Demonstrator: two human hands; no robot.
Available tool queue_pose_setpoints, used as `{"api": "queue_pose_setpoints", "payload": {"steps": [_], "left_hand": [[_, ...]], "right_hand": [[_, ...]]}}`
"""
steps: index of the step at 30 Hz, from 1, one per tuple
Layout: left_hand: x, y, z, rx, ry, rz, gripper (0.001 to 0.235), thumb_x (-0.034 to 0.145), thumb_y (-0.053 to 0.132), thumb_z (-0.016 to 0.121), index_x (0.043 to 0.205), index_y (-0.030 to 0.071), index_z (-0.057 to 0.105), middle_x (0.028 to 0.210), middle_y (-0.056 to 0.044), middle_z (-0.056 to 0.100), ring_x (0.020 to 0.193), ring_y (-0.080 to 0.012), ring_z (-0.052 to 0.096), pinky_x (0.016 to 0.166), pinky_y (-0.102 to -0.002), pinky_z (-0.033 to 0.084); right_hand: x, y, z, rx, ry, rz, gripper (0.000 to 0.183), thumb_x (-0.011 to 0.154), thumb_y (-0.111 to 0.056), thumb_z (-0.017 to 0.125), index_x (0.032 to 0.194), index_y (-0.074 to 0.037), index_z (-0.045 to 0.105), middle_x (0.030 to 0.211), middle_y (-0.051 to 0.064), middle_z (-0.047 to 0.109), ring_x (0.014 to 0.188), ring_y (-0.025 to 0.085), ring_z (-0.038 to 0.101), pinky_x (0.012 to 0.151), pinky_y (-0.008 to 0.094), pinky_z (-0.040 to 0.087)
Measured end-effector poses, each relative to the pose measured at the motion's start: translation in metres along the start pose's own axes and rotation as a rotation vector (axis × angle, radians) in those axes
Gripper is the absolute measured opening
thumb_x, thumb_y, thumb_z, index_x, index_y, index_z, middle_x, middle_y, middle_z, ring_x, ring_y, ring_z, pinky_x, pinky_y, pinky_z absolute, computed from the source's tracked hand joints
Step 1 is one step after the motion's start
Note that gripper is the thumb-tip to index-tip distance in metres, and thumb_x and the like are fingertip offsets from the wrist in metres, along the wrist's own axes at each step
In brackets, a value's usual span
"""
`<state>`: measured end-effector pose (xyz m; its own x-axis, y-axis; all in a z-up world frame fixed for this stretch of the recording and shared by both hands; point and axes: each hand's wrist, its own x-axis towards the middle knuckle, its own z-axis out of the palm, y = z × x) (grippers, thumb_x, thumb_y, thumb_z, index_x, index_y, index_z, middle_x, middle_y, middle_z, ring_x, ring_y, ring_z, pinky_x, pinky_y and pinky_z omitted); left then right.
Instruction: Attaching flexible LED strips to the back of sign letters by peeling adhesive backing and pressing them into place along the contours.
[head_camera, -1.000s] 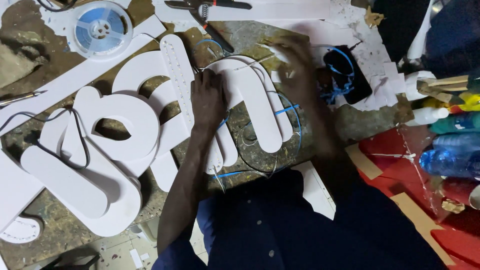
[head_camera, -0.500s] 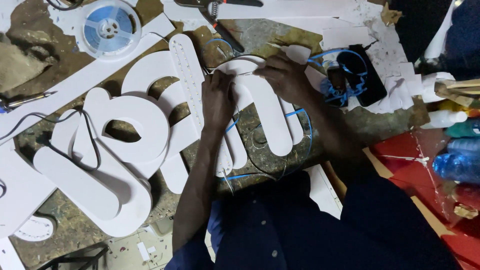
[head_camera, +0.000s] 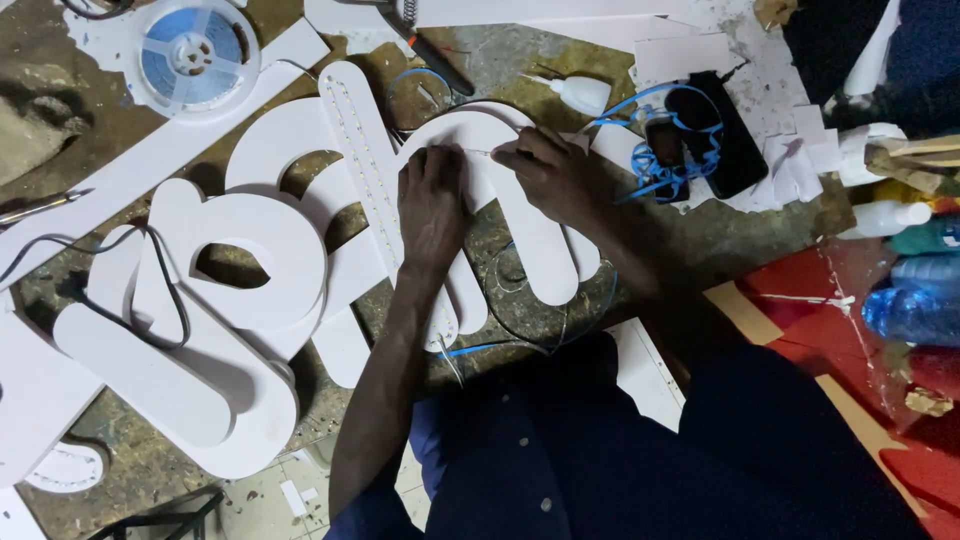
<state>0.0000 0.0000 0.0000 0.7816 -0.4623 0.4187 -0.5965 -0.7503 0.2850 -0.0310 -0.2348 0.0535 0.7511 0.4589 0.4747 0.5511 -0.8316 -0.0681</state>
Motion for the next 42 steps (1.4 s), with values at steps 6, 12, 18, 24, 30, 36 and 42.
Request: {"api": "queue_pose_setpoints", "payload": {"steps": [6,12,18,24,30,36,42], "left_hand": [[0.000,0.000,-0.001,-0.102,-0.011,0.131,0.072,0.086,0.021,0.086,0.150,-0.006,0.068,0.144,-0.024,0.061,0.136,-0.0502,0.058,0.114,-0.054,0.050],[-0.004,-0.001,-0.003,-0.046,-0.054,0.145,0.088,0.080,0.027,0.101,0.158,0.006,0.067,0.144,-0.019,0.064,0.137,-0.0478,0.060,0.114,-0.056,0.050],[-0.006,-0.003,0.003,-0.042,-0.103,0.096,0.082,0.085,0.034,0.096,0.160,0.016,0.068,0.146,-0.014,0.062,0.141,-0.0434,0.058,0.117,-0.054,0.048],[-0.006,-0.005,0.009,-0.040,-0.105,0.066,0.073,0.089,0.040,0.094,0.156,0.021,0.072,0.144,-0.012,0.063,0.141,-0.0419,0.058,0.116,-0.053,0.049],[-0.003,0.000,0.002,-0.056,-0.136,0.029,0.067,0.093,0.037,0.092,0.155,0.021,0.073,0.145,-0.011,0.062,0.142,-0.0409,0.057,0.120,-0.051,0.047],[-0.007,0.001,-0.005,-0.007,-0.171,0.090,0.082,0.095,0.034,0.089,0.170,0.029,0.057,0.149,-0.013,0.063,0.146,-0.0419,0.058,0.125,-0.053,0.044],[-0.006,0.002,0.000,0.013,-0.143,0.097,0.072,0.095,0.036,0.092,0.161,0.024,0.067,0.147,-0.016,0.064,0.142,-0.0441,0.059,0.122,-0.055,0.045]], "right_hand": [[-0.003,0.001,0.008,-0.103,0.095,-0.030,0.012,0.116,-0.018,0.069,0.122,-0.018,0.079,0.106,-0.003,0.059,0.099,0.016,0.071,0.070,0.029,0.062],[-0.005,-0.005,0.005,-0.212,0.131,-0.044,0.009,0.116,-0.025,0.071,0.116,-0.022,0.080,0.107,-0.007,0.066,0.103,0.010,0.073,0.067,0.023,0.059],[-0.004,-0.010,0.002,-0.200,0.147,-0.048,0.012,0.115,-0.025,0.072,0.114,-0.018,0.081,0.104,-0.004,0.070,0.096,0.012,0.074,0.063,0.024,0.058],[-0.011,-0.009,0.021,-0.132,0.167,-0.030,0.018,0.117,-0.026,0.068,0.117,-0.015,0.083,0.102,-0.001,0.069,0.091,0.015,0.072,0.065,0.026,0.056],[-0.012,-0.031,0.018,-0.149,0.213,0.062,0.019,0.116,-0.026,0.067,0.108,-0.014,0.081,0.091,0.000,0.062,0.085,0.018,0.067,0.068,0.028,0.051],[-0.008,-0.037,0.018,-0.061,0.213,0.065,0.008,0.110,-0.016,0.076,0.107,-0.011,0.082,0.090,0.002,0.062,0.080,0.020,0.064,0.065,0.032,0.048],[-0.009,-0.041,0.009,0.034,0.097,0.103,0.011,0.114,-0.016,0.073,0.112,-0.010,0.082,0.091,0.006,0.063,0.081,0.028,0.067,0.071,0.039,0.052]]}}
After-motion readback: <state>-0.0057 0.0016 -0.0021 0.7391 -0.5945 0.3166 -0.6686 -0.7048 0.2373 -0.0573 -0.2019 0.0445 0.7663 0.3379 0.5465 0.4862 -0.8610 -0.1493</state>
